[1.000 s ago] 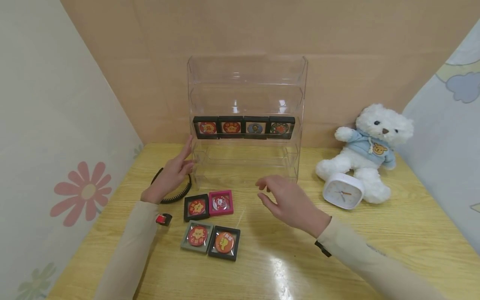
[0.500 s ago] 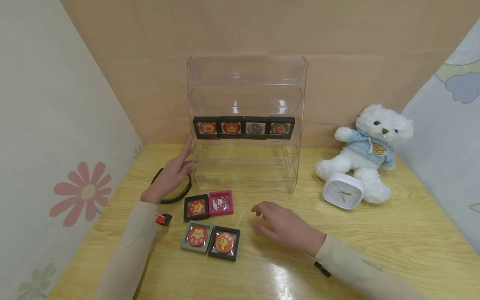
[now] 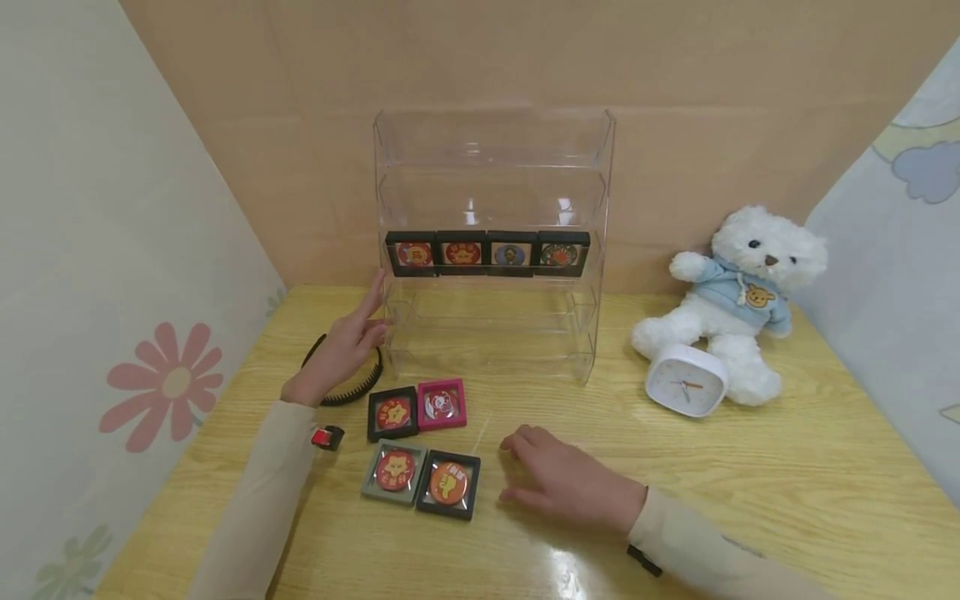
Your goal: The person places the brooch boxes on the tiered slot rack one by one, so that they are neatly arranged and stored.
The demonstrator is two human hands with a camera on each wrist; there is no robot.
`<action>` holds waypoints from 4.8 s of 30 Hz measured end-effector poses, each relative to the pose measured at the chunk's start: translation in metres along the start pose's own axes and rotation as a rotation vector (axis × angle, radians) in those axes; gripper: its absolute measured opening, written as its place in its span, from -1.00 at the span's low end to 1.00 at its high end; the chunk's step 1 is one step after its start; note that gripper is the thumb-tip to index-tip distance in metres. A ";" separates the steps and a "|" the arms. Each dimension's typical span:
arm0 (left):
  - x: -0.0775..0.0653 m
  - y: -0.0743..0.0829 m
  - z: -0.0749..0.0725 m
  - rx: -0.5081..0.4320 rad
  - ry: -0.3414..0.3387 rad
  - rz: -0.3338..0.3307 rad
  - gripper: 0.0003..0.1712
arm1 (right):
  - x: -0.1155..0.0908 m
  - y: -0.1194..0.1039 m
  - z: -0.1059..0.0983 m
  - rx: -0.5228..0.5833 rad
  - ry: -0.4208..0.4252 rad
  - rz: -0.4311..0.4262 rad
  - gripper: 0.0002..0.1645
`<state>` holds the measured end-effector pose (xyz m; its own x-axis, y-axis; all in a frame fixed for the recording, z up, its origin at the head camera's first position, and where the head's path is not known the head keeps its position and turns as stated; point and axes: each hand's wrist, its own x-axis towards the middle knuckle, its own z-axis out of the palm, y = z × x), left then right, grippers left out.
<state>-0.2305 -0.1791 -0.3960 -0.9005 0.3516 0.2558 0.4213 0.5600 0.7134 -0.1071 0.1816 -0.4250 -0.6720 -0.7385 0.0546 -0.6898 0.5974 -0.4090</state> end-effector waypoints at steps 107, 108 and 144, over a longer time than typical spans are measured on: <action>0.000 0.001 0.000 -0.028 0.003 0.018 0.06 | 0.022 -0.025 0.010 0.393 0.168 -0.146 -0.75; 0.000 0.001 0.000 -0.024 0.004 0.021 0.05 | 0.022 -0.025 0.010 0.399 0.169 -0.148 -0.76; -0.001 0.001 0.000 -0.030 0.001 0.013 0.03 | 0.021 -0.022 0.000 0.290 0.324 -0.167 -0.70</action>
<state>-0.2292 -0.1790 -0.3957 -0.8953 0.3577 0.2656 0.4292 0.5329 0.7292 -0.1062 0.1532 -0.4147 -0.6395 -0.6537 0.4045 -0.7230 0.3327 -0.6054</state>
